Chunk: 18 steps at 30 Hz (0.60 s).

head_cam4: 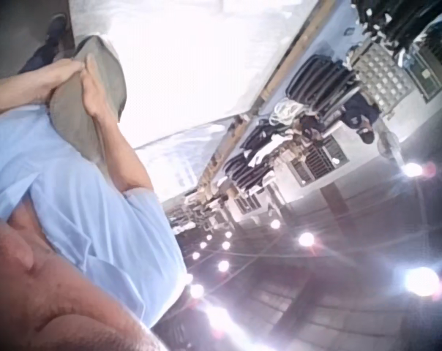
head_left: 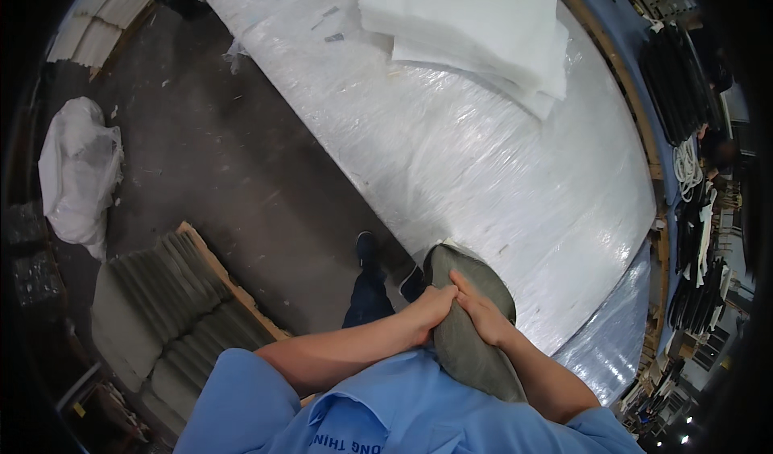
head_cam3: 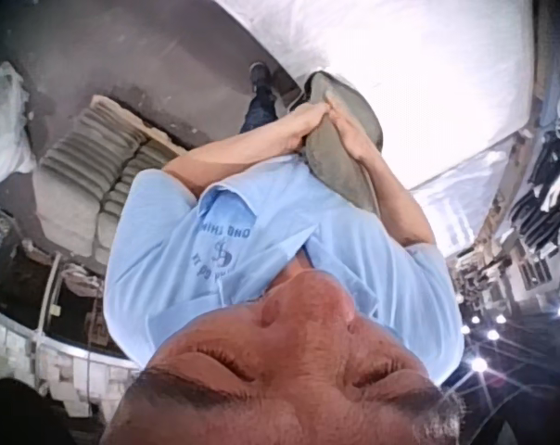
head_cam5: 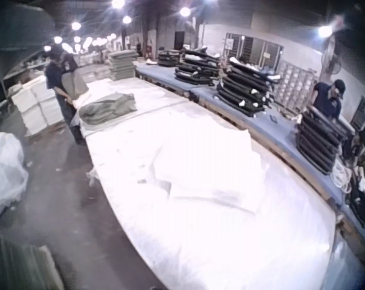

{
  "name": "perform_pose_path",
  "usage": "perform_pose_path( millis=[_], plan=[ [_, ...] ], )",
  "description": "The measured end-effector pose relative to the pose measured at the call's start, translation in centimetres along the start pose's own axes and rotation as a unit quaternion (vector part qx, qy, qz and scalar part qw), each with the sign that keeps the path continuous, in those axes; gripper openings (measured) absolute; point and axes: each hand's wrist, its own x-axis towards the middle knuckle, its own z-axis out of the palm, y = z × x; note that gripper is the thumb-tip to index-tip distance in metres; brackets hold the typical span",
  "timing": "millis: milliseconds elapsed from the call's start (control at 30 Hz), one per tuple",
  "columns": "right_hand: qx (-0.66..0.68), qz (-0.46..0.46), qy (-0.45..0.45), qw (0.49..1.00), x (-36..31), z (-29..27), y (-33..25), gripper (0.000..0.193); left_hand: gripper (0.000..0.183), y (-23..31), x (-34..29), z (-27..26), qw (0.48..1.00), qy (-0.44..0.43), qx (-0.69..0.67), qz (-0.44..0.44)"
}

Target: The person repeatedly folds a single piece of gray fabric on a plastic-covered workbench. They align the edges, fold the fabric in half, and smooth it with their hands. The person repeats this folding and smoothing process multiple times throughout the clip.

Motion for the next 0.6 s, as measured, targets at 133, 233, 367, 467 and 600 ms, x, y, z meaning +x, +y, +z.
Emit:
perform_pose_path(
  millis=[133,233,367,467,600],
  plan=[
    [0.017,-0.031,0.02,0.999,2.3,-0.1,3.3,0.058,0.053,1.2,2.1,0.1,0.999,0.006,0.031,-0.027],
    [0.043,-0.05,0.049,0.997,3.9,-0.2,5.4,0.054,0.053,1.7,4.0,-0.2,0.997,0.026,0.065,-0.028],
    [0.064,-0.054,0.074,0.994,6.3,-0.4,7.4,0.054,0.052,1.4,10.2,-2.0,0.993,0.033,0.102,-0.038],
    [0.01,-0.037,0.148,0.988,8.4,-1.2,8.8,0.052,0.05,3.0,11.8,-1.7,0.986,0.059,0.148,-0.047],
    [-0.217,-0.022,0.351,0.911,10.2,-2.3,9.7,0.043,0.05,4.1,11.6,-1.1,0.98,0.054,0.185,-0.047]
  ],
)
